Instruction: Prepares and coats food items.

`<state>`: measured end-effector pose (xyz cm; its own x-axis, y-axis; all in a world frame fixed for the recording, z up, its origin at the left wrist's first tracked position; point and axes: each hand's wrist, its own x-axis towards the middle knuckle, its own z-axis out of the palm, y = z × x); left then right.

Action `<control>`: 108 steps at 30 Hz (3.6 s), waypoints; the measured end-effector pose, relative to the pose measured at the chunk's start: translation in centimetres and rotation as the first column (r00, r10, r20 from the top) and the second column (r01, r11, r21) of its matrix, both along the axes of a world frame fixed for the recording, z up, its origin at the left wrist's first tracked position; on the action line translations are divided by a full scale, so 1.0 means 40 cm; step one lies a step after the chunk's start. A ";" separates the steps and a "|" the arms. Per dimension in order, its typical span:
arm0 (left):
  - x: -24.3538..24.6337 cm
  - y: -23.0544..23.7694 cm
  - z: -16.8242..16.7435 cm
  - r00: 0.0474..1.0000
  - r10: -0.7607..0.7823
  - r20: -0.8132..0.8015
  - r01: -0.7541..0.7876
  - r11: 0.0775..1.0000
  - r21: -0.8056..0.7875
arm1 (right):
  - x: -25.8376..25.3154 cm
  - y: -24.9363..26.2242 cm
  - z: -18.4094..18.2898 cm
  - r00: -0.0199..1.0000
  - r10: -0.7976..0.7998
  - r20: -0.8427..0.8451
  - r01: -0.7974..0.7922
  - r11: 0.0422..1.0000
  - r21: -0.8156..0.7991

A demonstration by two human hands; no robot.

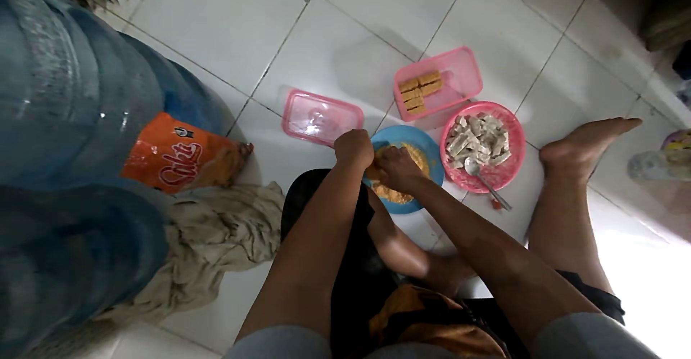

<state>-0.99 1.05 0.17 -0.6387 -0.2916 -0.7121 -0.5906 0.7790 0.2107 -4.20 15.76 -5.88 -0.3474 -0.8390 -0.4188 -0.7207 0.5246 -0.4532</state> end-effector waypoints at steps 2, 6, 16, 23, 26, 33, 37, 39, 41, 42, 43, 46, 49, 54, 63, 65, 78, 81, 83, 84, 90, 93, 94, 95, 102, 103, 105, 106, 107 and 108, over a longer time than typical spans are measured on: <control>0.000 -0.002 0.003 1.000 0.003 0.003 -0.003 1.000 0.003 | -0.017 0.015 0.030 0.996 -0.035 0.082 0.036 0.999 -0.011; 0.001 -0.002 0.001 1.000 -0.005 -0.008 0.005 1.000 0.003 | -0.035 0.106 0.051 0.978 -0.149 0.149 0.186 0.943 -0.277; 0.001 0.000 0.010 1.000 0.002 0.017 -0.002 1.000 0.019 | 0.005 0.171 0.062 0.930 -0.366 0.015 0.363 0.927 0.097; 0.000 0.000 0.008 1.000 -0.010 0.019 0.010 1.000 -0.001 | -0.034 0.154 0.047 0.815 -0.553 0.176 0.538 0.833 0.129; 0.001 0.000 0.003 1.000 -0.008 0.017 0.009 1.000 -0.003 | -0.042 0.154 0.082 0.770 -0.583 0.260 0.568 0.811 0.138; 0.000 0.002 0.011 1.000 -0.007 0.028 0.007 1.000 -0.006 | -0.001 0.109 0.097 0.837 -0.542 0.077 0.534 0.839 0.105; 0.001 0.002 0.014 1.000 0.004 0.028 -0.004 1.000 0.007 | 0.042 0.071 0.074 0.844 -0.534 -0.046 0.534 0.829 0.168; 0.004 0.001 0.018 1.000 0.011 0.013 -0.011 1.000 0.019 | 0.045 0.059 0.069 0.842 -0.538 -0.025 0.533 0.826 0.180; 0.005 0.000 0.017 1.000 0.011 0.006 -0.011 1.000 0.020 | 0.035 0.049 0.068 0.833 -0.553 -0.007 0.541 0.814 0.210; 0.005 0.000 0.016 1.000 0.010 0.004 -0.010 1.000 0.021 | 0.027 0.043 0.071 0.822 -0.570 -0.006 0.557 0.801 0.222; 0.005 0.000 0.016 1.000 0.011 0.000 -0.011 1.000 0.025 | 0.020 0.039 0.074 0.811 -0.585 -0.012 0.573 0.789 0.220; 0.001 0.000 0.017 1.000 0.011 0.011 -0.012 1.000 0.018 | 0.010 0.042 0.094 0.797 -0.602 0.048 0.587 0.792 0.168; 0.004 0.001 0.014 1.000 0.008 0.014 -0.008 1.000 0.014 | 0.017 0.088 0.134 0.780 -0.594 0.196 0.588 0.803 0.093; 0.003 0.001 0.015 1.000 0.004 0.000 -0.004 1.000 0.029 | 0.049 0.156 0.100 0.863 -0.504 0.027 0.491 0.850 0.190; 0.003 0.004 0.015 1.000 0.003 0.016 -0.003 1.000 0.017 | 0.002 0.121 0.089 0.644 -0.742 0.185 0.708 0.670 0.225; 0.006 0.004 0.013 1.000 0.012 0.002 -0.012 1.000 0.014 | -0.011 0.118 0.109 0.635 -0.729 0.256 0.712 0.681 0.173; 0.008 0.004 0.019 1.000 0.001 0.006 -0.001 1.000 0.026 | 0.076 0.061 0.042 0.820 -0.564 -0.095 0.564 0.825 -0.032; 0.005 0.002 0.020 1.000 0.008 0.003 -0.008 1.000 0.022 | 0.082 0.086 0.037 0.845 -0.530 -0.070 0.520 0.846 -0.122; 0.008 0.003 0.018 1.000 0.011 -0.004 -0.011 0.999 0.030 | 0.114 0.111 0.051 0.863 -0.503 -0.043 0.489 0.854 -0.177; 0.008 0.002 0.016 1.000 0.013 -0.007 -0.013 0.999 0.033 | 0.132 0.125 0.051 0.876 -0.478 -0.065 0.456 0.865 -0.210; 0.009 0.004 0.016 1.000 0.004 -0.003 -0.004 0.999 0.034 | 0.193 0.188 -0.014 0.954 -0.159 -0.254 0.150 0.987 -0.055; 0.008 0.002 0.021 1.000 -0.002 0.007 0.002 1.000 0.030 | 0.194 0.185 -0.018 0.946 -0.156 -0.284 0.139 0.987 -0.081; 0.009 0.004 0.019 1.000 -0.005 0.007 0.005 1.000 0.027 | 0.193 0.187 -0.019 0.949 -0.158 -0.272 0.139 0.986 -0.088; 0.008 0.007 0.019 1.000 -0.007 0.005 0.007 1.000 0.026 | 0.191 0.191 -0.020 0.948 -0.178 -0.264 0.152 0.981 -0.117; 0.005 0.005 0.018 1.000 0.003 -0.010 -0.002 0.999 0.042 | 0.114 0.145 0.031 0.840 -0.540 -0.052 0.540 0.842 -0.014; 0.004 0.004 0.019 1.000 -0.001 -0.002 0.002 0.999 0.037 | 0.109 0.127 0.036 0.830 -0.554 -0.059 0.556 0.831 0.013; 0.006 0.003 0.019 1.000 -0.006 0.010 0.006 1.000 0.030 | 0.101 0.096 0.037 0.831 -0.551 -0.080 0.555 0.832 0.030; 0.005 0.004 0.018 1.000 -0.006 0.011 0.006 1.000 0.028 | 0.094 0.083 0.037 0.832 -0.548 -0.080 0.552 0.833 0.033; 0.004 0.004 0.016 1.000 -0.006 0.011 0.006 1.000 0.025 | 0.085 0.073 0.037 0.834 -0.547 -0.074 0.551 0.833 0.042; 0.005 0.004 0.015 1.000 -0.008 0.015 0.007 1.000 0.020 | 0.073 0.063 0.039 0.833 -0.550 -0.067 0.553 0.831 0.062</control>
